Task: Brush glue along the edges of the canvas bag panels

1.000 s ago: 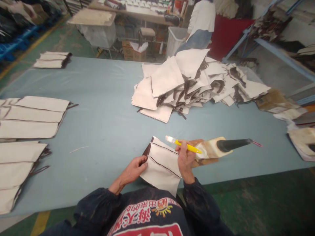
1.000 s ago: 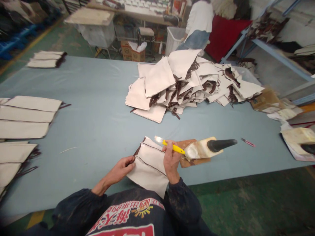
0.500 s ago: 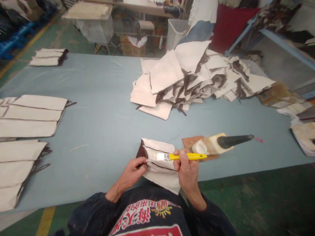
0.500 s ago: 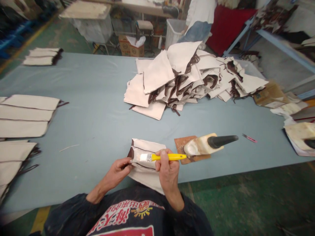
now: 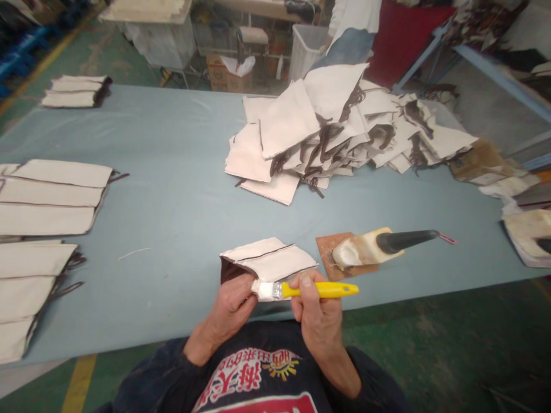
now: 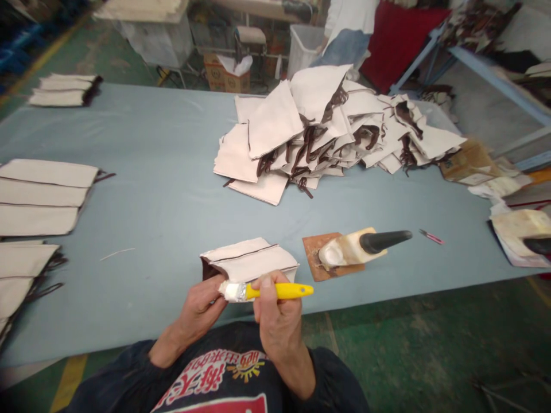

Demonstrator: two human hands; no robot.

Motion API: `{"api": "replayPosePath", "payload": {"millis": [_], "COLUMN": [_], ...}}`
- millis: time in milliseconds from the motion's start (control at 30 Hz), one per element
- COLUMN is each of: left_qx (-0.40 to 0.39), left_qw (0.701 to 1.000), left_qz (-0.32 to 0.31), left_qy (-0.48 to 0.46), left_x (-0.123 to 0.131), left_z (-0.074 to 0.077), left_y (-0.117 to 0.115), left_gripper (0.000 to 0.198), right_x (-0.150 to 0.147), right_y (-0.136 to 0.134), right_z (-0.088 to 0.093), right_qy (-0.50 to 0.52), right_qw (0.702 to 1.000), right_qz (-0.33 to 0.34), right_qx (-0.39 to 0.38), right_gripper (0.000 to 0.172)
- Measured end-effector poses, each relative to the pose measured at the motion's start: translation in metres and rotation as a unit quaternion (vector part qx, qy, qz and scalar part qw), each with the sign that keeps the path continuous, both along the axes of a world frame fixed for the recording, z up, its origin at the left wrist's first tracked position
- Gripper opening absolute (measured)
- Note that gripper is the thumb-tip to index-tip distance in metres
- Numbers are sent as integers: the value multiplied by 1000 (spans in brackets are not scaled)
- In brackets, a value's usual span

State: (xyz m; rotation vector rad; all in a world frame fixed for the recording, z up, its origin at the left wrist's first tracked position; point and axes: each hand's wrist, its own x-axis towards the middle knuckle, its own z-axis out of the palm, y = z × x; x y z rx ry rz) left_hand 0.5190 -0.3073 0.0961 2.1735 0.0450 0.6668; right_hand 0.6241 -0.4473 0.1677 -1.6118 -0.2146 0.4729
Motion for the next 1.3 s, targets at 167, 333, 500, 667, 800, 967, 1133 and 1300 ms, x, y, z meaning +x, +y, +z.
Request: {"api": "replayPosePath", "payload": {"millis": [167,333,500,667,800,967,1133,1300], "left_qx": [9,10,3,-75,-268,-507,-580,-595], "left_qw": [1000,999,997,994,943,826,771,753], "left_qz": [21,16,18,13,66,67,24,-7], "left_qy": [8,51,78,85,185,239,263,280], "left_x": [-2,-7,-9,-8,-1,8,6,3], "left_z": [4,5,3,5,12,31,51,57], "left_y": [-3,-4,-5,-8,-8,3,11,7], "left_gripper": [27,26,29,26,17,33,44,42], "right_x": [5,6,1,2,16,27,24,27], "right_y": [-1,-2,-4,-5,-7,-12,-14,-6], "right_z": [2,1,-1,-2,-1,2,-3,-6], "right_qy": [-36,-18,-21,1,-29,-83,-136,-276], "right_qw": [997,1000,999,1000,998,994,986,955], "right_qz": [-63,-13,-30,2,-56,-40,52,107], "right_qx": [6,9,13,13,23,59,82,-11], "right_gripper": [45,45,46,48,48,45,36,28]}}
